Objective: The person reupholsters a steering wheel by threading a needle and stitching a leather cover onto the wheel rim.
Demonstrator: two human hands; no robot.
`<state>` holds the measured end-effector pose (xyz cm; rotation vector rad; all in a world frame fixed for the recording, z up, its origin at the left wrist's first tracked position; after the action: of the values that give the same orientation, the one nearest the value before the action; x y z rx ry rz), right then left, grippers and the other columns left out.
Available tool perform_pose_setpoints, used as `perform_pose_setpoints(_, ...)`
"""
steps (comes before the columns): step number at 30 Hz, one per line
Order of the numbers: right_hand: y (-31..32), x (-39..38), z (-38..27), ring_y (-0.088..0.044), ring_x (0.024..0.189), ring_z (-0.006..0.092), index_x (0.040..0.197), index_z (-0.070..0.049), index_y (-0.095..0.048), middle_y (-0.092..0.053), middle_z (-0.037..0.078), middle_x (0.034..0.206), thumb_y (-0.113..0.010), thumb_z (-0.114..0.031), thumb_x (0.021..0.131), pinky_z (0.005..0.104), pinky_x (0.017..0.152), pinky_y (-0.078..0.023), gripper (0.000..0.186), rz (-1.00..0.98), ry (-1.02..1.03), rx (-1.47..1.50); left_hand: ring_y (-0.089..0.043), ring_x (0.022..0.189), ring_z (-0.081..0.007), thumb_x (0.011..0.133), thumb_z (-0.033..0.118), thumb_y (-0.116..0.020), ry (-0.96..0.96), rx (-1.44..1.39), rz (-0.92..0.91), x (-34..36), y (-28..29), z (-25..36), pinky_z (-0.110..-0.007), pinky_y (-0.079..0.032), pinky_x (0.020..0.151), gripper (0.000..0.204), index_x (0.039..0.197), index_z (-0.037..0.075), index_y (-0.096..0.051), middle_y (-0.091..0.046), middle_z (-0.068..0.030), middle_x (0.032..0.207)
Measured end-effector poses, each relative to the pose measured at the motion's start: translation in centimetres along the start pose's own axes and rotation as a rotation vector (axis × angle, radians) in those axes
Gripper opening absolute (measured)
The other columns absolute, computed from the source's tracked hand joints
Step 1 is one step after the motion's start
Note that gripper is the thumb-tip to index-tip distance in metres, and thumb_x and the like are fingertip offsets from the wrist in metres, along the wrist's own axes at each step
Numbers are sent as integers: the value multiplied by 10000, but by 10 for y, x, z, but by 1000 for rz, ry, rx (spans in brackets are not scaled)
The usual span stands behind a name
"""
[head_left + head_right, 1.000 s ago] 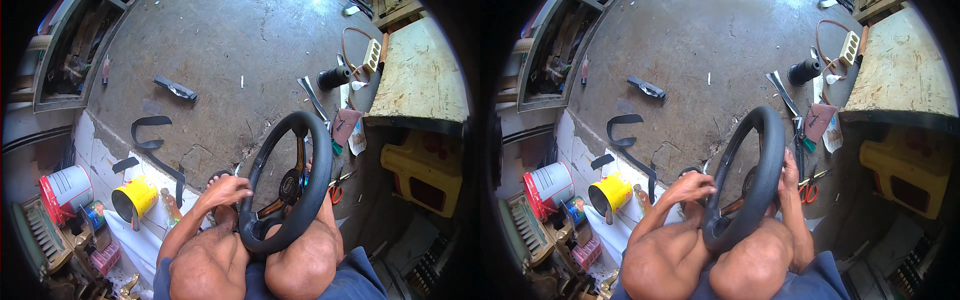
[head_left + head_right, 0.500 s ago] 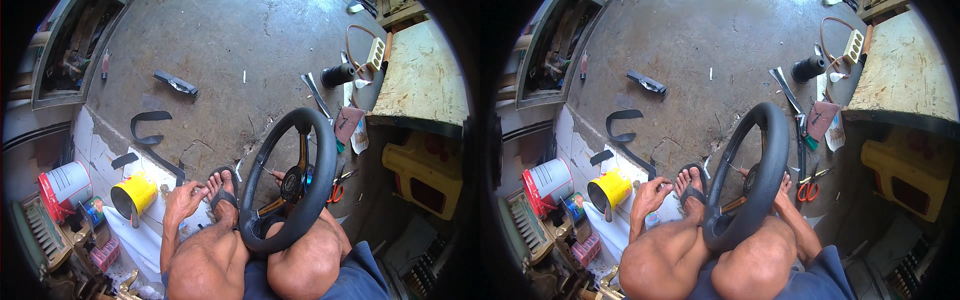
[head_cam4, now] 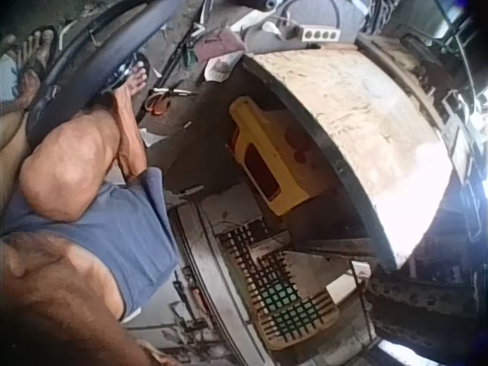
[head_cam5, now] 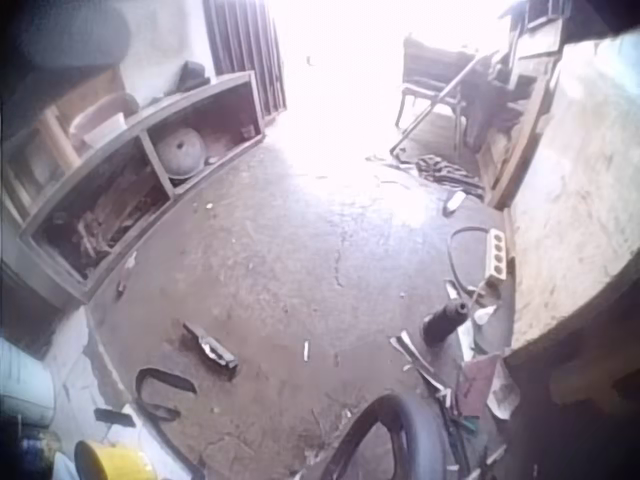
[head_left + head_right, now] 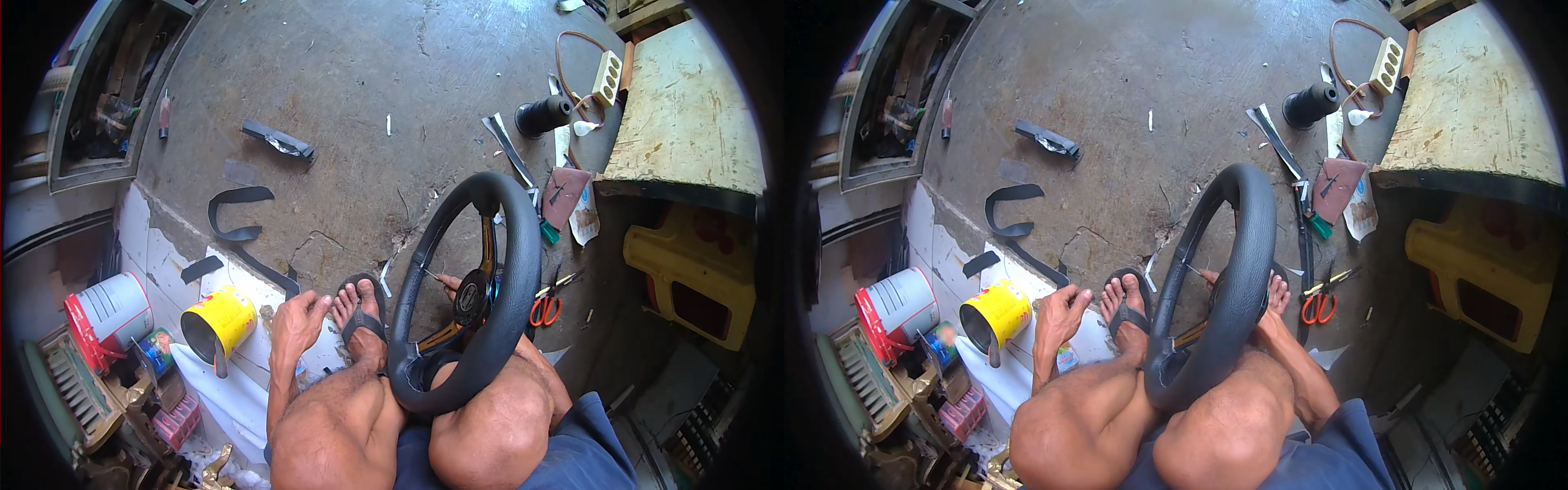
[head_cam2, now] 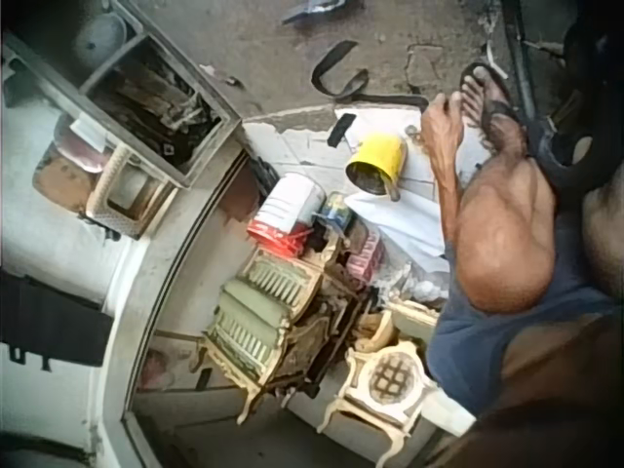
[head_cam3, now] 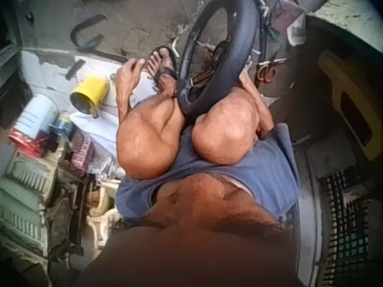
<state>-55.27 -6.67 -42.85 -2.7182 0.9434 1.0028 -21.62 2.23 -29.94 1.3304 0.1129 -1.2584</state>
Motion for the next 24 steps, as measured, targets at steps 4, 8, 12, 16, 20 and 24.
perform_pose_setpoints(4, -3, 3, 4, -613, 804, 111, 1127, 28, -695, -691, 59, 877, -538, -477, 958, 249, 835, -491, 555, -9, -14, -12, -667, 782, -416, 953, 371, -634, -18, 2, 18, 1, 0, -1, -469, -503, 679, 371, 915, 4, -671, -681, -226, 828)
perform_pose_setpoints(8, -9, 9, 21, -608, 789, 108, 1104, 39, -700, -688, 63, 854, -517, -534, 968, 239, 839, -484, 616, -24, -30, -9, -675, 835, -397, 947, 345, -638, -45, -22, 78, 2, 2, 4, -456, -518, 720, 340, 957, 9, -688, -691, -217, 913)
perform_pose_setpoints(12, -25, 31, 80, -603, 774, 106, 1080, 50, -706, -686, 66, 831, -497, -591, 978, 229, 843, -478, 681, -73, -47, 51, -670, 844, -402, 939, 322, -641, -119, -60, 93, 8, -13, -7, -456, -519, 745, 314, 960, 13, -695, -684, -210, 915)
perform_pose_setpoints(16, -13, 38, 204, -598, 760, 103, 1056, 61, -711, -684, 70, 808, -477, -648, 988, 219, 848, -471, 749, -24, -98, 288, -660, 887, -409, 937, 300, -634, -182, -159, -63, 25, -66, 39, -447, -518, 773, 293, 939, 14, -696, -682, -213, 918)
perform_pose_setpoints(20, -39, 43, 102, -546, 668, 84, 950, 93, -712, -643, 54, 737, -481, -635, 994, 210, 774, -467, 765, -243, 75, -562, -662, 894, -414, 923, 365, -658, -244, -90, -161, 14, -107, 50, -491, -486, 835, 333, 959, 37, -699, -701, -206, 949)
perform_pose_setpoints(24, -17, 26, -4, -524, 668, 74, 974, 60, -728, -628, 43, 710, -480, -565, 1025, 189, 739, -452, 675, -113, -7, -415, -666, 902, -408, 891, 471, -698, -187, 1, -301, 13, -132, 41, -510, -454, 881, 411, 997, 74, -703, -709, -197, 965)
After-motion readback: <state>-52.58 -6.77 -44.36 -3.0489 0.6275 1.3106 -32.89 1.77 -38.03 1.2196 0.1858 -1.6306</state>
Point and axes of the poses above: each hand's wrist, its own x-axis towards the middle knuckle, its own y-axis out of the back of the hand, z = x × y, the point moved 10 cm from there along x, towards the middle knuckle
